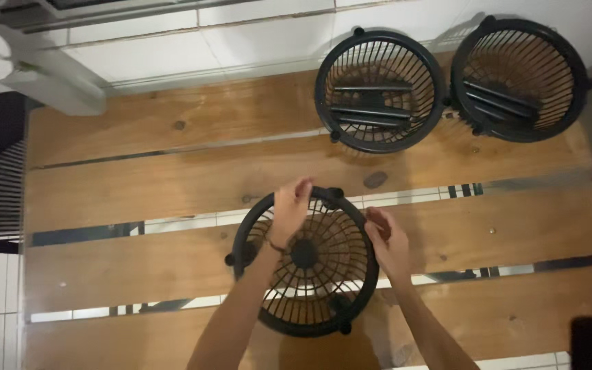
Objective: The person assembles a small black metal stand by inserting rods into a circular base and attaching a vertical support. They repeatedly insert and remove the rods to adjust fit, then place the assembled stand on the table.
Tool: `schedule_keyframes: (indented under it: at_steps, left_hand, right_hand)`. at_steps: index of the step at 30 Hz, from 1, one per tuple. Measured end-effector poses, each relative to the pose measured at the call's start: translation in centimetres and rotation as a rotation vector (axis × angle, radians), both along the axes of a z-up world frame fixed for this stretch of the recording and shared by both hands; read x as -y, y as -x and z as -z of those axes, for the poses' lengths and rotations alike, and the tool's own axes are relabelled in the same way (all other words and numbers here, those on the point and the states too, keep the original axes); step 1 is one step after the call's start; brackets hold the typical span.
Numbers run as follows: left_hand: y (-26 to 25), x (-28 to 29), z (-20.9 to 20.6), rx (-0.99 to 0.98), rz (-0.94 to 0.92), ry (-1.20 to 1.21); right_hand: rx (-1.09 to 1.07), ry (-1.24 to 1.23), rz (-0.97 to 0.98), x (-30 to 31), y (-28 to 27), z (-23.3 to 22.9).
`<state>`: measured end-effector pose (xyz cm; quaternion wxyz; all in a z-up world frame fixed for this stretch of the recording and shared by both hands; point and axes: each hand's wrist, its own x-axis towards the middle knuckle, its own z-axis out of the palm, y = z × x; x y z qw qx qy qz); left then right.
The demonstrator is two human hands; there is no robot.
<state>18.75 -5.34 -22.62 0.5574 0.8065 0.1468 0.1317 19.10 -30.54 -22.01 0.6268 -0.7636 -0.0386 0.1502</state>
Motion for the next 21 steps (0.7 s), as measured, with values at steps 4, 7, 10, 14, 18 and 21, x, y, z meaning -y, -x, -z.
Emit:
schedule_keyframes:
  at_steps: [4, 7, 10, 14, 18, 21]
  left_hand:
    - [5.0, 2.6, -0.1, 0.085, 0.186, 0.048]
    - [7.2, 4.5, 0.0, 0.001, 0.281, 0.071]
    - [7.9, 4.7, -0.8, -0.099, 0.286, 0.051]
    - [9.0, 3.0, -3.6, -0.122, 0.253, 0.207]
    - [10.2, 1.5, -6.6, -0.12, 0.213, 0.93]
    - [11.6, 0.8, -7.1, -0.125, 0.154, 0.891]
  right_hand:
    - [-0.16, 0.167, 0.014, 0.5, 2.3, -0.3]
    - [-0.189, 0.095, 0.046, 0.6, 3.9, -1.0]
    - [-0.062, -0.073, 0.062, 0.1, 5.6, -2.6]
    - [0.038, -0.29, 0.231, -1.9, 11.4, -5.3]
    - [0.224, -0.131, 0.296, -4.7, 16.6, -7.9]
    - [0.465, 0.031, 0.244, -7.2, 19.9, -9.3]
